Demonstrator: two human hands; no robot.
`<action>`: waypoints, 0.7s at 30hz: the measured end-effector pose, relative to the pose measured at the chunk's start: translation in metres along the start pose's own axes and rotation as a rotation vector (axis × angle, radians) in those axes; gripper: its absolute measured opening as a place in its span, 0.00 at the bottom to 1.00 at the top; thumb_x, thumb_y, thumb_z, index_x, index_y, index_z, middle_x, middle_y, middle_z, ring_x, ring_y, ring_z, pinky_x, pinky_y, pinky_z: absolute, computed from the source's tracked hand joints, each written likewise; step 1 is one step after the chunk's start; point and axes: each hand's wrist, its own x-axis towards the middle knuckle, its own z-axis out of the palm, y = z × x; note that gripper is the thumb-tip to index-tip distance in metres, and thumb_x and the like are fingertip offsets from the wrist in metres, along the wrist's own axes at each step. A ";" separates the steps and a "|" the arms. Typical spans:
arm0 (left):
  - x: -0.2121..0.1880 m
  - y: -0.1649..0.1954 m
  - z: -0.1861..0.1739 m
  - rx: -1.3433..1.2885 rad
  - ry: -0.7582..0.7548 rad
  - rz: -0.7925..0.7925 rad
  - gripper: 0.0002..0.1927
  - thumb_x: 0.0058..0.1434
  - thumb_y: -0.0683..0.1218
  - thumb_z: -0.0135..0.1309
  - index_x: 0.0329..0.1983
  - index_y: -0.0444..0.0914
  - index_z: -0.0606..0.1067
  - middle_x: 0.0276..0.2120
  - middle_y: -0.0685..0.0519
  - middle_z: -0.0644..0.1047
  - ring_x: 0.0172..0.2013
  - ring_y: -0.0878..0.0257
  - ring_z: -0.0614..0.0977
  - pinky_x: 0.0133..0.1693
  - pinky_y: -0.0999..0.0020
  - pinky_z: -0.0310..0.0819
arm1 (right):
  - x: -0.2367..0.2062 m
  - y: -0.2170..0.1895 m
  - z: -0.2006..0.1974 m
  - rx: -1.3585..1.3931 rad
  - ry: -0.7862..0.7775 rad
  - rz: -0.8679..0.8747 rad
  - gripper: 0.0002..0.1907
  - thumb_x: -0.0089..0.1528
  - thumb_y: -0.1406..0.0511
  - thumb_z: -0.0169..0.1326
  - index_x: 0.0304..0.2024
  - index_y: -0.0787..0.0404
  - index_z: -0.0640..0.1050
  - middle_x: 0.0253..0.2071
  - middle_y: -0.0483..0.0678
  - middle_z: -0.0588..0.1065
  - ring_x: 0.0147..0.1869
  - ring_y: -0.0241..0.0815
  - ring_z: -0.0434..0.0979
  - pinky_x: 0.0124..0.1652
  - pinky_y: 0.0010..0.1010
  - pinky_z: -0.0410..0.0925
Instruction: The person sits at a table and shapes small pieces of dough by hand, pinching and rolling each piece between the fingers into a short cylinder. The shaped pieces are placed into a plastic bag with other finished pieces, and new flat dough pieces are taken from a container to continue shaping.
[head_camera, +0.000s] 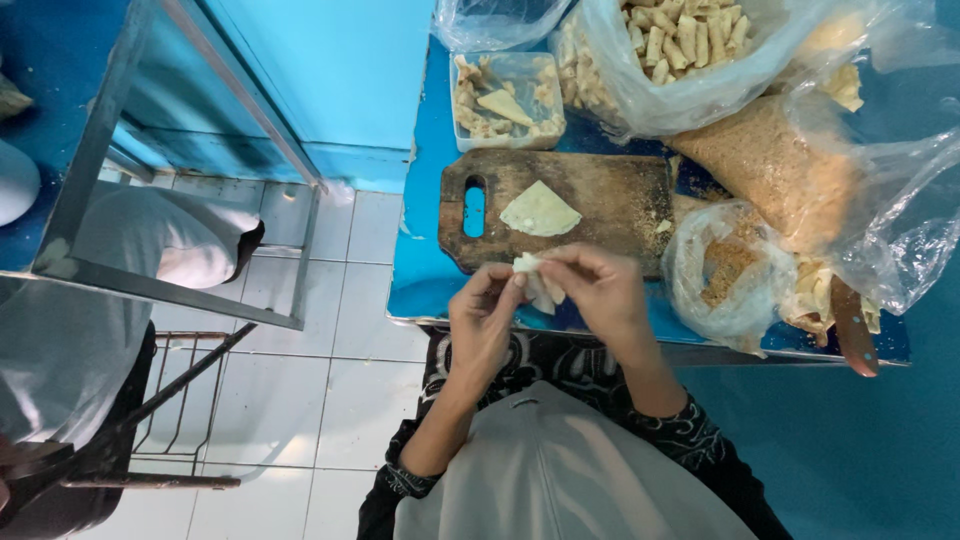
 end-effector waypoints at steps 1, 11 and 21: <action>0.000 0.002 -0.001 -0.028 -0.009 -0.020 0.03 0.71 0.39 0.54 0.45 0.32 0.76 0.38 0.54 0.79 0.39 0.70 0.80 0.43 0.73 0.77 | 0.001 0.007 -0.001 0.156 -0.002 0.149 0.07 0.69 0.69 0.59 0.46 0.68 0.83 0.37 0.50 0.80 0.39 0.36 0.78 0.42 0.28 0.72; 0.002 0.032 -0.034 -0.685 0.147 -0.068 0.02 0.73 0.40 0.47 0.44 0.37 0.71 0.43 0.47 0.80 0.45 0.56 0.84 0.47 0.57 0.82 | 0.020 0.010 -0.029 0.918 0.214 0.426 0.07 0.68 0.65 0.53 0.42 0.60 0.81 0.42 0.49 0.82 0.44 0.41 0.84 0.42 0.32 0.76; 0.002 0.035 -0.058 -0.600 0.249 0.035 0.02 0.73 0.40 0.48 0.45 0.36 0.72 0.46 0.44 0.81 0.48 0.53 0.84 0.49 0.57 0.81 | 0.025 -0.035 0.018 -0.995 0.160 -0.470 0.06 0.62 0.64 0.64 0.41 0.57 0.85 0.45 0.47 0.82 0.46 0.45 0.81 0.42 0.36 0.74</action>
